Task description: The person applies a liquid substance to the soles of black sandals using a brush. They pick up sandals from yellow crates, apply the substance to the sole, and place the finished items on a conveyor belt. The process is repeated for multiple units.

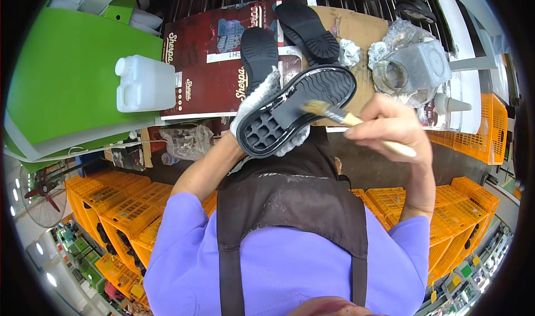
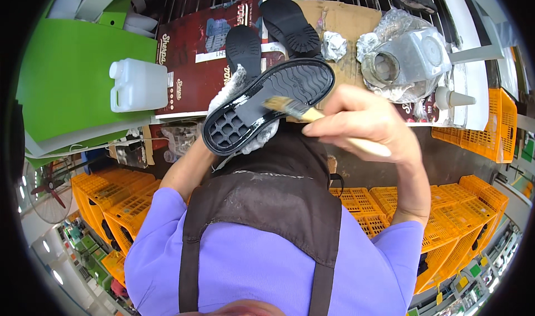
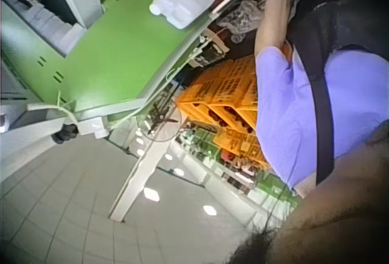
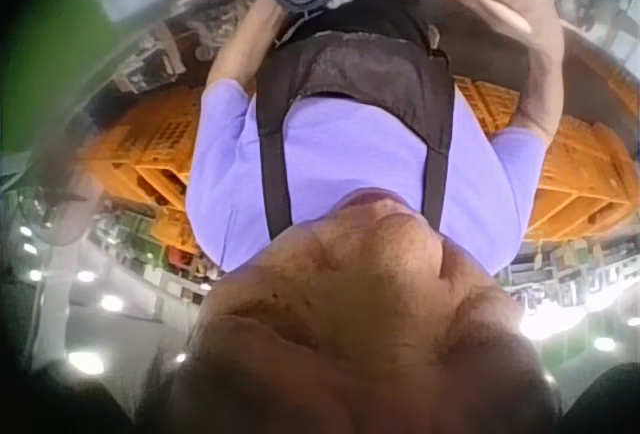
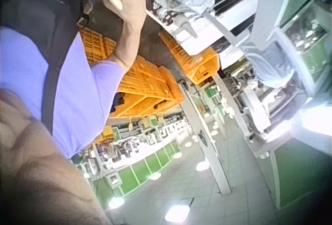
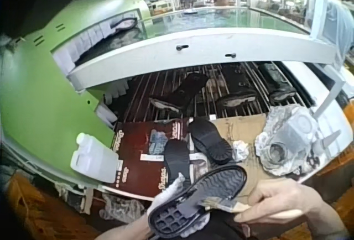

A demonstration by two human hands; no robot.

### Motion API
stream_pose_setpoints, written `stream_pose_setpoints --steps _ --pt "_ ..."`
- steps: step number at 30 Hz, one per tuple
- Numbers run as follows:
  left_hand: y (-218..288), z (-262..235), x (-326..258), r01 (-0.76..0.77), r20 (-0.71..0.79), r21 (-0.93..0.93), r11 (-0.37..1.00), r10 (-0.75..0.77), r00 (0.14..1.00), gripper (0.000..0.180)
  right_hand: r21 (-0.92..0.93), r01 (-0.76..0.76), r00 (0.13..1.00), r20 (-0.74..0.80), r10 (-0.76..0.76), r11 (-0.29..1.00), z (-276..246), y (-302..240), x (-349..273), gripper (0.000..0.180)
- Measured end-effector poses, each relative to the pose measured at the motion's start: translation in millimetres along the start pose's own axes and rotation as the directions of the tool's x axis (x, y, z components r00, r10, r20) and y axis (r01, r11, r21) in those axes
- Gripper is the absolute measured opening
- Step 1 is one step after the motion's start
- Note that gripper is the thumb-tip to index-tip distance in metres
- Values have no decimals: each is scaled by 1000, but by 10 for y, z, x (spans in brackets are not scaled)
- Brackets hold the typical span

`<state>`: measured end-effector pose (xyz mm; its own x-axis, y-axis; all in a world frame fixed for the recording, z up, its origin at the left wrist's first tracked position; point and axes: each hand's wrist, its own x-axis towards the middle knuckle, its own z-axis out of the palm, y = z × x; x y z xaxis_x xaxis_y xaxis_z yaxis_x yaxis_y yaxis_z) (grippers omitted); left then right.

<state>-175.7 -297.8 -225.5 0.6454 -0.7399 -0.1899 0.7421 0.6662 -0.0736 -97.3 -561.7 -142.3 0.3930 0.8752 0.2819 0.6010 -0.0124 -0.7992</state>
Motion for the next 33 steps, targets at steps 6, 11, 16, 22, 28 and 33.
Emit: stream_pose_setpoints --steps 6,11,16,22,28,33 --pt "-135 166 -16 -109 -209 233 966 160 965 68 -99 -6 996 -85 -3 995 181 164 -7 30" --pt "-202 292 -20 -265 -492 70 962 265 829 61 -186 -88 981 -186 52 979 140 240 -83 28" --pt "-201 194 -64 -151 -147 194 969 181 973 63 -226 -211 940 -315 134 951 136 257 -165 23" --pt "-256 31 -90 -188 -155 539 821 316 936 46 -207 -271 879 -451 154 940 376 136 -22 19" --pt "-124 -73 -43 -345 -224 357 868 438 871 53 256 -131 951 -241 195 958 633 -92 30 15" --pt "-132 -73 -116 -165 7 359 919 175 985 59 643 -335 743 -269 613 688 479 324 107 24"
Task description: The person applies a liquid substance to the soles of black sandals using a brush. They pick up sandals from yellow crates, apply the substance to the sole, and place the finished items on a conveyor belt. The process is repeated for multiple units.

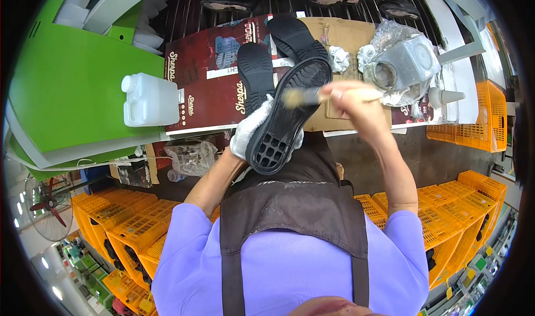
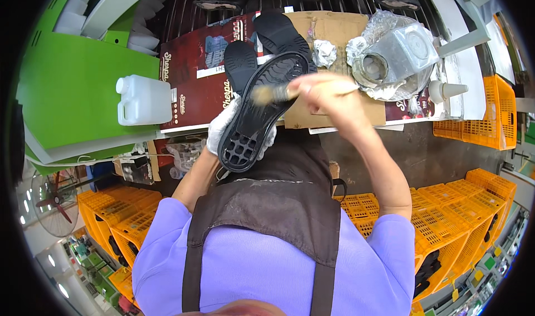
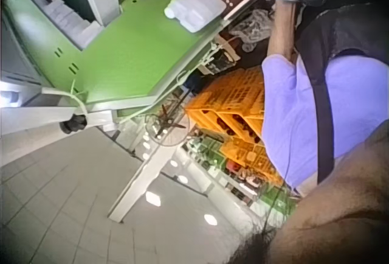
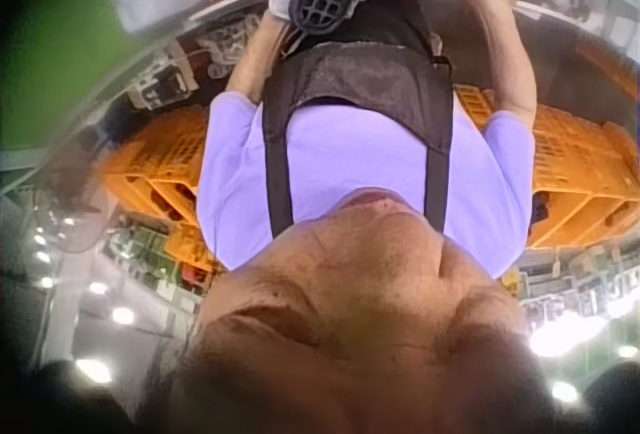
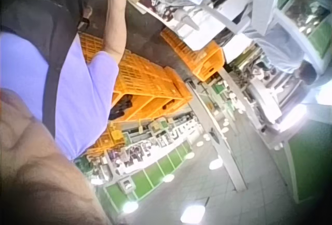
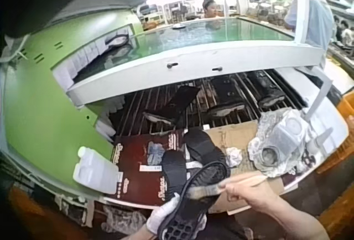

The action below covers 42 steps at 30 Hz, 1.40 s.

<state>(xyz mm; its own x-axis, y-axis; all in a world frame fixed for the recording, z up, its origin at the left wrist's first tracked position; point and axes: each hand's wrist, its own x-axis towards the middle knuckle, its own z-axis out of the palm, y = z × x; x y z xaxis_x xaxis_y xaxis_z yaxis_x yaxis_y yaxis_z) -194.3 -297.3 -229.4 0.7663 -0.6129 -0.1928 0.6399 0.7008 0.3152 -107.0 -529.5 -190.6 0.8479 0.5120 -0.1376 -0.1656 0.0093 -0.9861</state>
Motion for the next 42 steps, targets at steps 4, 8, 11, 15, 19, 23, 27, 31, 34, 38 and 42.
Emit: stream_pose_setpoints --steps 4,8,11,15,19,23,27,31,34,38,42 --pt "-29 11 -49 -28 -168 53 998 36 985 58 -520 406 865 -45 -500 751 -53 90 114 19" --pt "2 -39 -27 -95 -169 32 995 99 981 54 -529 712 688 390 -612 463 282 68 -194 28" --pt "20 -89 43 -194 -197 142 971 219 956 53 -312 700 694 509 -509 642 429 -26 -385 26" --pt "-14 -118 41 -180 -206 98 979 197 959 51 -120 342 845 473 -249 932 300 -125 -231 14" --pt "6 -146 -25 -66 -137 110 992 81 987 57 -123 -72 981 168 93 990 130 -184 -41 16" --pt "-34 -131 1 -90 -220 430 898 201 955 60 -370 81 995 -20 -96 926 2 -216 156 17" --pt "-58 -46 -44 -158 -144 506 848 263 954 55 -577 359 904 19 -428 734 -30 -171 282 11" --pt "-68 -5 -73 -138 -201 228 964 185 962 49 -700 566 737 194 -647 435 2 -99 301 15" --pt "-37 -7 -75 -123 -110 44 991 127 986 57 -662 692 663 424 -617 288 88 -60 209 27" --pt "-15 -13 -41 -219 -238 -131 967 184 954 59 -435 829 559 667 -493 351 200 -47 -47 34" --pt "-34 -23 -55 -184 -153 -109 977 167 974 59 -393 828 561 604 -567 401 138 -38 -9 33"
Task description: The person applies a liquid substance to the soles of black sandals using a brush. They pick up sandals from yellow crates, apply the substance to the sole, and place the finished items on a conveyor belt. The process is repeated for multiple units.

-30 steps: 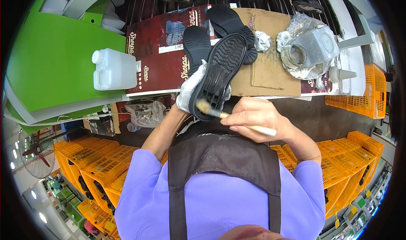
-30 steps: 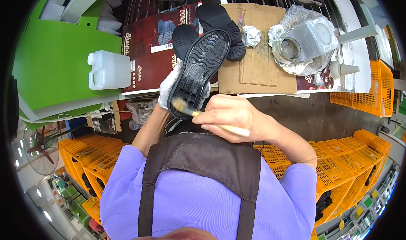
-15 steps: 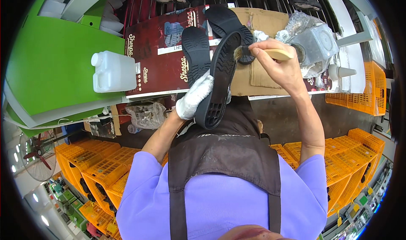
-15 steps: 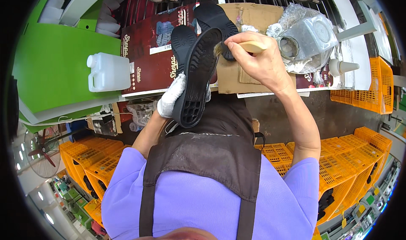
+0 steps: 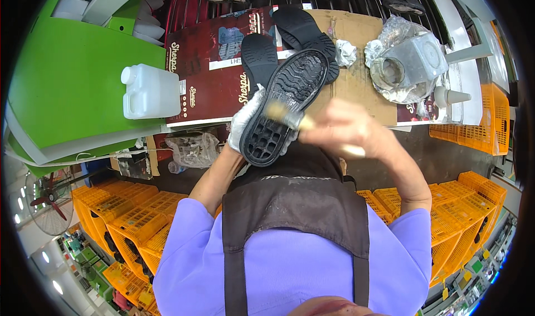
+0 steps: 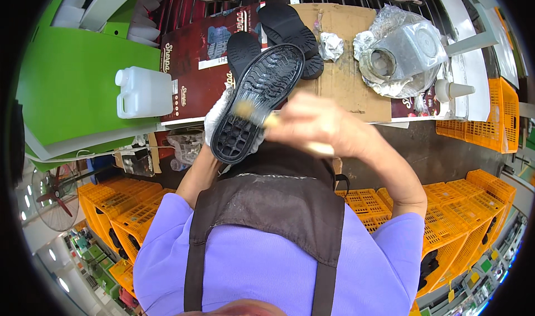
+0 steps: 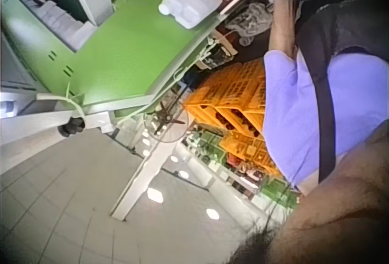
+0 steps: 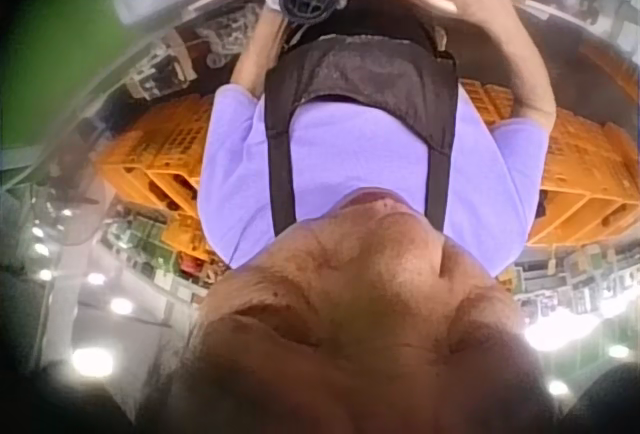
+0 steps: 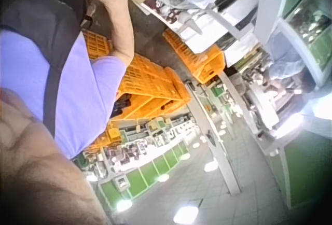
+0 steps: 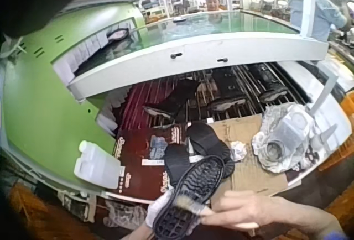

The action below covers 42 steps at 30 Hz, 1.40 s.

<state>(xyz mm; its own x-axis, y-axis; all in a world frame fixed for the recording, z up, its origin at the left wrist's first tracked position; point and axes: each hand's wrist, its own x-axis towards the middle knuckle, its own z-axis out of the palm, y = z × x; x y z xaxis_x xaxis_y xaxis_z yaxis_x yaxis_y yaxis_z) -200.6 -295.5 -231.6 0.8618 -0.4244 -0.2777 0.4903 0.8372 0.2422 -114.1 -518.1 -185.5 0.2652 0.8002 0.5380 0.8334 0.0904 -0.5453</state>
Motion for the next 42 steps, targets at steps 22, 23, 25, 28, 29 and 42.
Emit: stream_pose_setpoints --steps 22,23,25,28,29,42 --pt "57 -35 70 -92 -31 472 877 121 992 42 614 -730 597 361 716 299 -83 -164 225 22" --pt "68 -17 80 -153 24 659 737 183 983 41 645 -712 593 342 729 278 -96 -77 258 21" --pt "89 19 50 -124 60 657 744 112 992 43 655 -698 570 265 778 289 -114 59 306 20" --pt "91 34 10 -89 37 594 800 83 996 46 455 -733 579 28 815 505 -165 136 317 22" --pt "87 26 3 -87 34 566 820 82 996 46 367 -705 627 -79 775 607 -181 154 322 23" --pt "95 40 130 -155 8 287 945 160 987 53 201 -149 975 -134 178 968 -111 -461 157 19"
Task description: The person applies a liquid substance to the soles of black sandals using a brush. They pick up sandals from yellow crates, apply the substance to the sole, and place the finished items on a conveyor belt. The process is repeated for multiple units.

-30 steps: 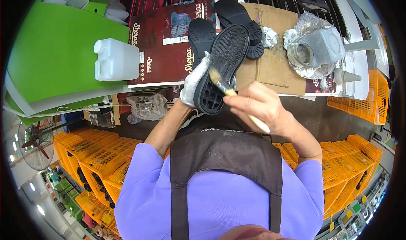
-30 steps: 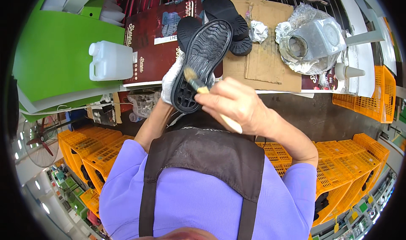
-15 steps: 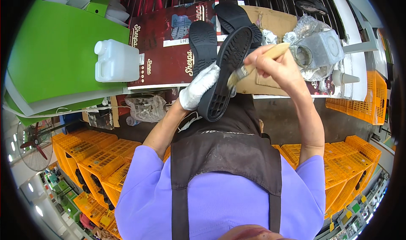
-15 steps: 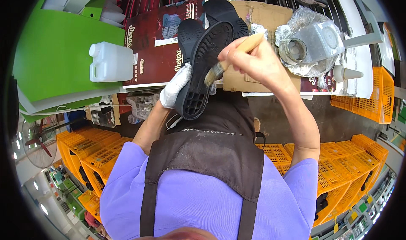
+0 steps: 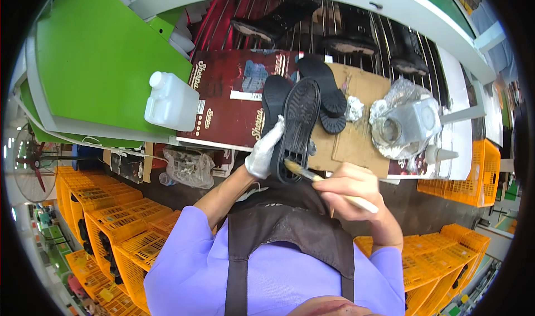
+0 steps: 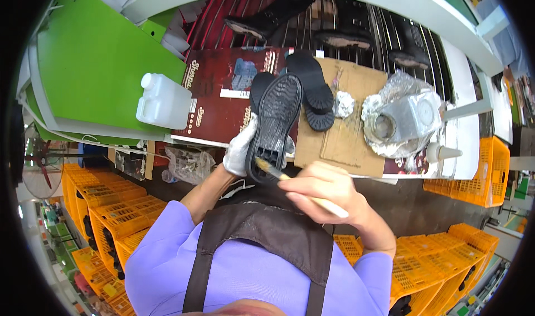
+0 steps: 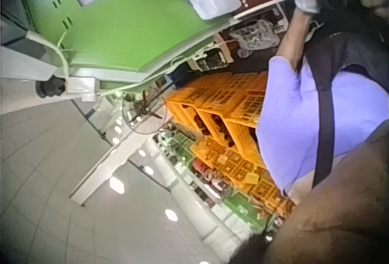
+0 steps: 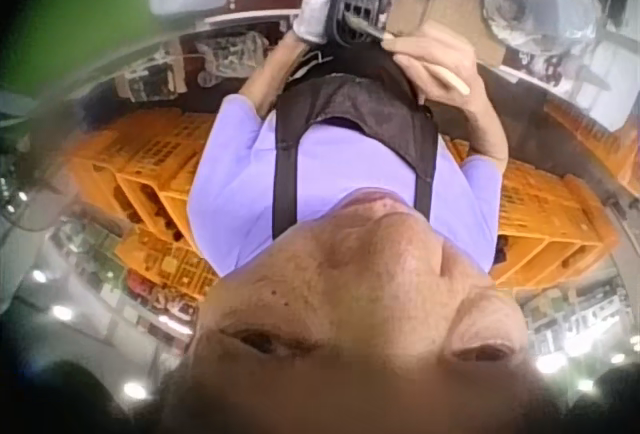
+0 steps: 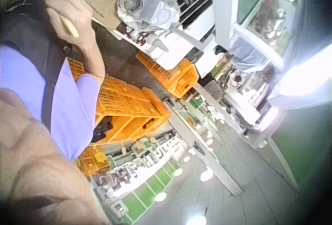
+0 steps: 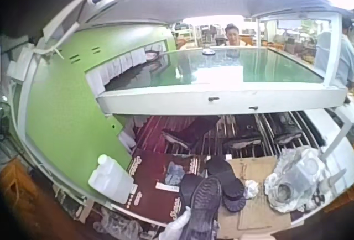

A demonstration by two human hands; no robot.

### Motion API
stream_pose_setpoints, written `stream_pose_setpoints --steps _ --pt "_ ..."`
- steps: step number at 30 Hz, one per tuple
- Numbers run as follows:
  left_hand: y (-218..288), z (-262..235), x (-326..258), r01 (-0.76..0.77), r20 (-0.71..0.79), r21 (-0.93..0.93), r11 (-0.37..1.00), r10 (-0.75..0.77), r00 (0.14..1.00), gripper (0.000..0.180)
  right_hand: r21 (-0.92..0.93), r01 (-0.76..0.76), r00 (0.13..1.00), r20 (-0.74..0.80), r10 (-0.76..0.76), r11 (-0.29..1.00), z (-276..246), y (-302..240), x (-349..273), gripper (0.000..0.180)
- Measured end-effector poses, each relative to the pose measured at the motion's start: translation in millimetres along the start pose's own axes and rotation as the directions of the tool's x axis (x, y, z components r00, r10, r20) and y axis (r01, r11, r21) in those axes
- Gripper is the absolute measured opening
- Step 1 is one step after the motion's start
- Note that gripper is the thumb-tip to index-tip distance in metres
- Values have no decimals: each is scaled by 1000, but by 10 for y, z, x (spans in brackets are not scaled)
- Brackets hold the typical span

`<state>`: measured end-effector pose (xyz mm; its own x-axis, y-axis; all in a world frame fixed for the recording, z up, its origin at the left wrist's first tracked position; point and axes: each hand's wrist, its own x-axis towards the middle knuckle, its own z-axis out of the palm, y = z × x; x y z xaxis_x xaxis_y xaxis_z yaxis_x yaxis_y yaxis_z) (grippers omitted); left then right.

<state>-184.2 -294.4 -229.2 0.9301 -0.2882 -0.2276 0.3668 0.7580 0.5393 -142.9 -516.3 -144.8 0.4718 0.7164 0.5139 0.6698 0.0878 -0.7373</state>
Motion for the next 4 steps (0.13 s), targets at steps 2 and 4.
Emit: stream_pose_setpoints --steps 2,4 --pt "46 48 -18 65 81 -191 979 -50 995 57 74 -98 976 -189 111 992 -156 6 -71 14" --pt "75 125 -73 -21 218 -284 959 86 972 59 100 -94 956 -268 118 991 -291 101 -101 17"
